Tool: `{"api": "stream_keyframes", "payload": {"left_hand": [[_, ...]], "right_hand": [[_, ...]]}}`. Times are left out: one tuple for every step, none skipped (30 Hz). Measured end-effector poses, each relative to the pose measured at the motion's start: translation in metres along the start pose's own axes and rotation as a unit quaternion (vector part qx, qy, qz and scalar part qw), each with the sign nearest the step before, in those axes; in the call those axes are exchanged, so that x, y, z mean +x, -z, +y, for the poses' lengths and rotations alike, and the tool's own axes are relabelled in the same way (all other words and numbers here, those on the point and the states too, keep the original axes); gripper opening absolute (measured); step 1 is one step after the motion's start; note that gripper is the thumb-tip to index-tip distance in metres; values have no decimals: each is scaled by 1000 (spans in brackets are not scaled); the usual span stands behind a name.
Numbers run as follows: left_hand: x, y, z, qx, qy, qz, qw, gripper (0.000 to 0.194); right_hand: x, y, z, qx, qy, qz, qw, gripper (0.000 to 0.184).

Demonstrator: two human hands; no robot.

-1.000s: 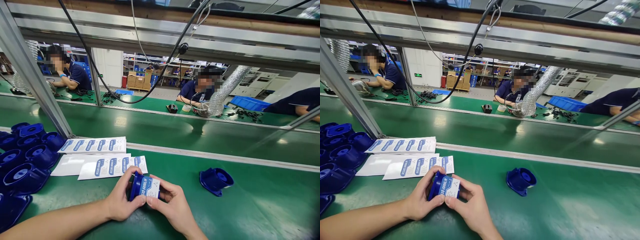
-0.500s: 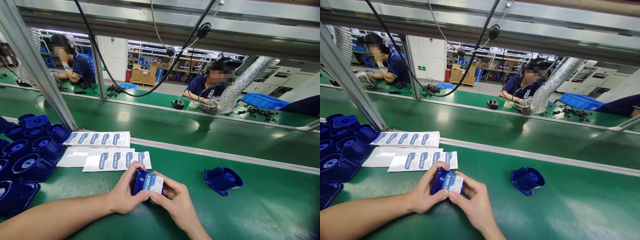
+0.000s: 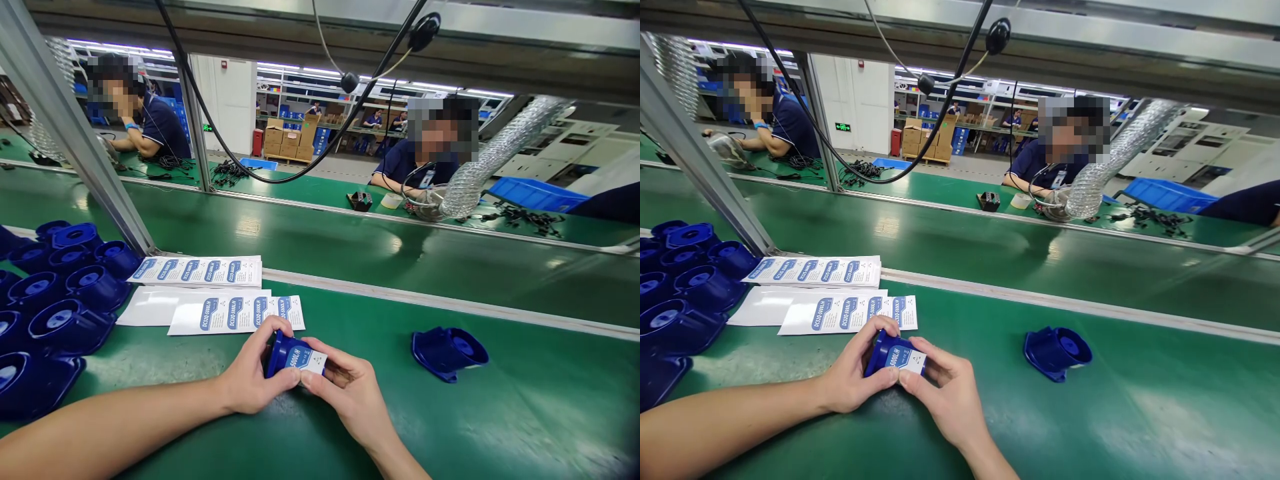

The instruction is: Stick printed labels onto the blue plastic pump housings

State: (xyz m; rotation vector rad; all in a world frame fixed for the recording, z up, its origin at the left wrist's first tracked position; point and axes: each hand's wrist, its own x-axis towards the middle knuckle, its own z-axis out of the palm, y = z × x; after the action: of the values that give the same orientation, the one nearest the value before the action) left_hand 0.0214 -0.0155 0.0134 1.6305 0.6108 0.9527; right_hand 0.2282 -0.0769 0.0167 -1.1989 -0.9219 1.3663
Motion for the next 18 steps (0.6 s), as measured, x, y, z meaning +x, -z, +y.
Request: {"api": "stream_keyframes", "payload": {"left_hand": [[0,0,-1,3,-3,-3,1000,42],[0,0,-2,7,-4,-6,1000,41],[0,1,-3,11,-5,-9,1000,41],[1,1,-3,16,-6,-12,1000,41],[1,2,-3,22,-7,-14,1000,40],[2,2,-2,29,-8,-16,999,40],[3,3,-1,35,-9,-17,999,39],[3,3,0,42,-10,-18,999,38],[4,3,1,48,-10,-19,999,37],[4,3,2,54,-10,-19,998,37],[4,3,3,59,-10,-18,998,37],[4,2,4,65,-9,-16,998,36],[4,2,5,71,-7,-14,997,33],[4,1,7,77,-4,-10,997,31],[4,1,8,81,-2,-7,997,27],[4,0,9,83,1,-6,997,24],[4,0,10,83,4,-4,997,23],[4,0,12,83,10,-4,996,22]], "right_hand": [[1,2,2,0,1,-1,1000,60],[3,3,4,-1,2,-3,1000,59],[4,5,5,-4,4,-6,1000,59],[4,5,6,-6,4,-10,1000,58],[5,6,6,-7,2,-14,1000,57],[5,5,6,-7,1,-16,1000,56],[5,5,6,-5,1,-17,1000,55],[5,5,6,-3,3,-16,1000,54],[6,4,7,0,5,-15,1000,53],[6,4,7,3,8,-14,1000,52],[6,4,8,4,10,-15,1000,52],[6,4,8,2,10,-15,1000,51],[7,4,9,-1,9,-14,1000,49],[7,4,9,-5,7,-14,1000,47],[8,5,9,-7,4,-16,1000,45],[9,5,9,-6,0,-17,1000,43],[10,6,9,-2,-7,-19,1000,42],[10,6,9,5,-14,-21,1000,42]]}}
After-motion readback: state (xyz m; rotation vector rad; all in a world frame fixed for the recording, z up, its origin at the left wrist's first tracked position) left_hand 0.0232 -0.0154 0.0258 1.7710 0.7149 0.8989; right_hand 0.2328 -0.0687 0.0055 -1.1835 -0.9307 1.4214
